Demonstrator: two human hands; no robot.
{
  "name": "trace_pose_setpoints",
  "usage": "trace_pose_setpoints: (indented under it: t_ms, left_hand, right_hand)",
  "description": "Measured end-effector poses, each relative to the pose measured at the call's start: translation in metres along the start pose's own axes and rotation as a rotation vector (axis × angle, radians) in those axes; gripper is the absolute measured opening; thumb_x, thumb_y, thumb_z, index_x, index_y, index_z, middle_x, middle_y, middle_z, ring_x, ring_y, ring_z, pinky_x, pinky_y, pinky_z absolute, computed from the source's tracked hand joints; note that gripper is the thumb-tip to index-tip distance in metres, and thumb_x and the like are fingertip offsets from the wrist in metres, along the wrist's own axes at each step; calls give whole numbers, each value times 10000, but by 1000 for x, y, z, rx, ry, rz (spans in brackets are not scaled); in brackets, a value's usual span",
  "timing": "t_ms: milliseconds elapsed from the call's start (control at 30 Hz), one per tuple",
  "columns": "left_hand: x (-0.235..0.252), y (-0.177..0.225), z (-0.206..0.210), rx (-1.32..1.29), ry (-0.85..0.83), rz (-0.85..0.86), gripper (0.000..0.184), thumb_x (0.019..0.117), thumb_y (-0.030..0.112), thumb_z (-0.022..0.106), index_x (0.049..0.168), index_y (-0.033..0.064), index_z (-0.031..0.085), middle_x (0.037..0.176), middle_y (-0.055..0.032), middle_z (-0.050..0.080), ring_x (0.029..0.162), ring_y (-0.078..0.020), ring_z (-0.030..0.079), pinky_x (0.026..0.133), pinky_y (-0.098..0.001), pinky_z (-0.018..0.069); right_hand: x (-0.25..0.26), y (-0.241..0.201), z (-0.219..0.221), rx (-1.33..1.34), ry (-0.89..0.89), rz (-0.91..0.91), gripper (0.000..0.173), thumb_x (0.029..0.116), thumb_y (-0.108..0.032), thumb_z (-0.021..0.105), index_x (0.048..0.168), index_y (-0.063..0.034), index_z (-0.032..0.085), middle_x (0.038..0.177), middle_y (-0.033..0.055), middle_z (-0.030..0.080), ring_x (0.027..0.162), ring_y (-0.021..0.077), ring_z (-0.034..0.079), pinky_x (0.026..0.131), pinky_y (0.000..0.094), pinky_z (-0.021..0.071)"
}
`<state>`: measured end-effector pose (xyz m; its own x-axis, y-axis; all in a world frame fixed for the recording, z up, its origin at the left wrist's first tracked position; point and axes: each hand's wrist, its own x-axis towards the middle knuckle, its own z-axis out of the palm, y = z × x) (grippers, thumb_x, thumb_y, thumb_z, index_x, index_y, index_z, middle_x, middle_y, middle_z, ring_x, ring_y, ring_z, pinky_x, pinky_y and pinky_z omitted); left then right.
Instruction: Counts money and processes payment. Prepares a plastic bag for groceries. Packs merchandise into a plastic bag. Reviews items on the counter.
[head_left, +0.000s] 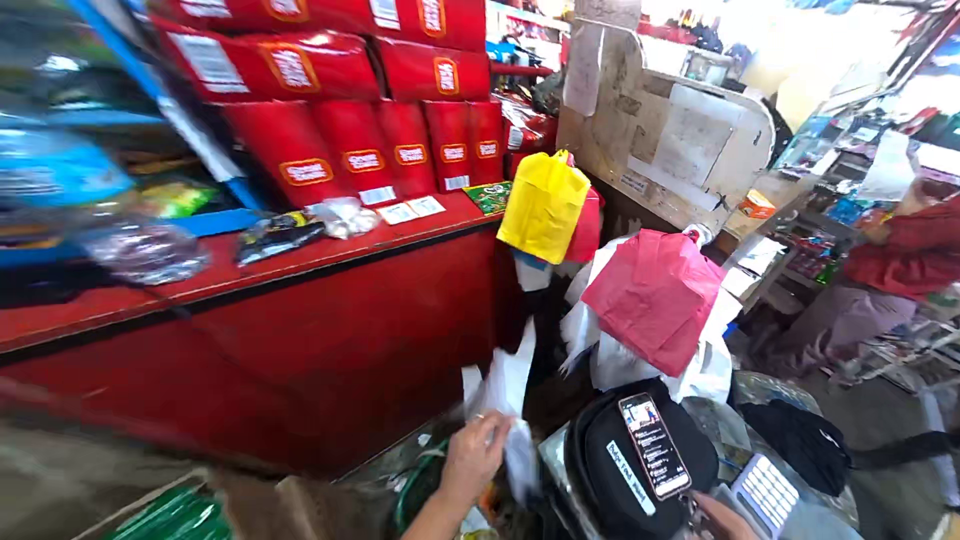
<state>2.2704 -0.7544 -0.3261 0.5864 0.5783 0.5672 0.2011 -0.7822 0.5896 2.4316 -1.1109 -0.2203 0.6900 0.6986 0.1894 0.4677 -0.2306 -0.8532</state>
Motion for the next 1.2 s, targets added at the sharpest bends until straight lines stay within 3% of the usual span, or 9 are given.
trace_pose_setpoints:
  t_ms: [133, 267, 367, 500, 700, 833, 967, 1100, 1200]
  left_hand:
    - [-80, 90, -49, -178, -164, 48, 292, 956, 276, 666, 797, 52, 766, 755, -59, 744, 715, -168, 740, 682, -403, 622]
    - [-159, 139, -144, -113, -162, -227, 247, 911, 291, 760, 921, 45, 765, 867, -85, 751, 837, -200, 733, 810, -429, 602]
    - [-250, 171, -222, -119, -445, -597, 585, 771, 377, 892, 1201, 41, 681, 1031, -163, 725, 988, -305, 697, 945, -520, 546]
    - [-363, 201, -303, 85, -617, -706, 433, 905, 399, 756, 915, -33, 724, 858, -215, 703, 875, -384, 684, 850, -608, 516]
    - [-454, 276, -441, -264, 245, -726, 206, 836, 80, 776, 1027, 47, 705, 898, 25, 710, 818, -35, 671, 779, -245, 586]
    - [-498, 298, -490, -480, 589, -667, 58, 904, 147, 742, 955, 130, 720, 851, 85, 716, 772, -7, 674, 733, -201, 589]
    - [-554, 300, -552, -490, 1027, -673, 165, 1040, 71, 549, 1018, 12, 702, 896, -7, 738, 820, -78, 708, 788, -259, 612]
    - [-638, 274, -625, -361, 1095, -568, 263, 1063, 181, 526, 1172, -26, 645, 1124, -102, 741, 1008, -200, 726, 873, -361, 614]
    - [-692, 250, -664, -305, 845, -518, 757, 944, 346, 700, 1514, -32, 376, 1418, -122, 605, 1246, -245, 630, 1024, -411, 553]
  right_hand:
    - [-11, -3, 155, 8, -301, -287, 948, 781, -476, 866, 1515, -35, 459, 1474, 132, 556, 1298, 226, 586, 1064, 433, 523]
    - [-55, -48, 200, 92, -417, -482, 590, 835, -266, 822, 1373, -107, 637, 1163, 46, 709, 992, 136, 695, 866, 353, 607]
    - [-100, -47, 236, 78, -549, -636, 157, 908, -371, 757, 985, -234, 770, 897, -90, 709, 796, 42, 669, 719, 288, 602]
    - [-163, -87, 282, 208, -763, -756, 146, 964, -401, 696, 905, -284, 761, 861, -148, 715, 759, 6, 662, 690, 263, 591]
    - [-228, -197, 313, 171, -1008, -845, 137, 928, -411, 729, 958, -289, 782, 895, -132, 731, 809, 25, 679, 738, 322, 605]
    - [-282, -261, 343, 513, -953, -802, 88, 942, -239, 742, 946, -155, 767, 887, -44, 733, 802, 78, 691, 716, 296, 603]
    - [-359, -323, 391, 494, -1077, -930, 136, 905, -182, 734, 1034, -183, 779, 927, -59, 742, 806, 62, 684, 706, 299, 596]
    - [-459, -382, 471, 294, -1194, -1039, 129, 870, -369, 794, 911, -251, 764, 736, -107, 680, 634, 31, 613, 574, 311, 539]
    - [-539, -438, 511, 540, -1264, -1028, 97, 922, -248, 762, 962, -161, 779, 812, -60, 723, 691, 40, 652, 620, 270, 569]
